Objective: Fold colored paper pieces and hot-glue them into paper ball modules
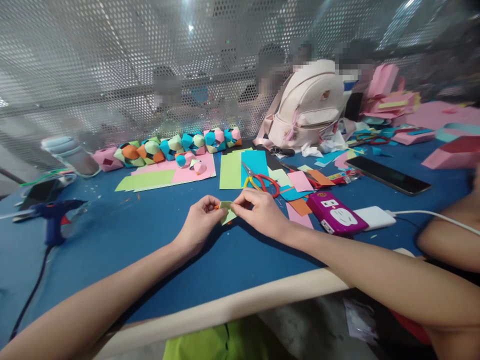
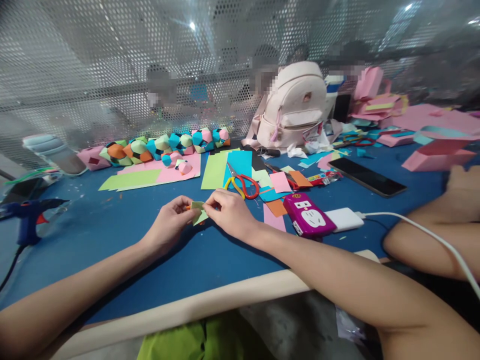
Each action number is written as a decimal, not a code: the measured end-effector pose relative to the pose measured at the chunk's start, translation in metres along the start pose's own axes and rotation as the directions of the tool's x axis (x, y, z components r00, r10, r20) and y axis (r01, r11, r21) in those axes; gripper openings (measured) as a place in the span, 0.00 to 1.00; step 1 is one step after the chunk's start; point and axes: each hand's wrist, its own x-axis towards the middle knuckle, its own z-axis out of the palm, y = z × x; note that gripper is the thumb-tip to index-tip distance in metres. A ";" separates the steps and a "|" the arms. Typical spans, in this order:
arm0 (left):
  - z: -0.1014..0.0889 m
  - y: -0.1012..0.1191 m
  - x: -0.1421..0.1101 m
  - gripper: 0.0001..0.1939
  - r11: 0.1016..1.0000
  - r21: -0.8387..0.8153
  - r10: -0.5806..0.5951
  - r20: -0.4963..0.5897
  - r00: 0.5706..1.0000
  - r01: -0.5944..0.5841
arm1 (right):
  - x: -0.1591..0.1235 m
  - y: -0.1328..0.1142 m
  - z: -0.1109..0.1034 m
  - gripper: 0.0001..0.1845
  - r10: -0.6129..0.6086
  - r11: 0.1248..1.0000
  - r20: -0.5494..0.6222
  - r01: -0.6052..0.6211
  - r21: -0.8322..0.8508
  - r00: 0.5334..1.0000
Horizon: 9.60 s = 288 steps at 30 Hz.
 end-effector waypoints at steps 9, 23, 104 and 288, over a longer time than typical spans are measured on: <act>-0.002 0.001 0.001 0.09 0.999 0.027 0.042 -0.114 0.993 -0.039 | -0.001 -0.003 0.000 0.07 0.042 0.999 0.059 -0.041 -0.010 0.997; -0.001 0.002 -0.002 0.06 0.992 0.128 0.027 -0.041 0.999 -0.021 | -0.001 -0.003 0.000 0.08 0.000 1.000 0.040 0.000 0.004 0.999; 0.004 -0.007 -0.005 0.11 0.998 -0.041 -0.046 0.020 0.999 0.046 | 0.007 0.001 0.000 0.06 0.124 0.979 0.054 -0.131 0.154 0.991; -0.231 0.027 -0.121 0.16 0.976 -0.217 -0.130 -0.454 0.882 0.033 | 0.085 -0.139 0.204 0.09 0.310 0.798 0.411 -0.470 0.378 0.857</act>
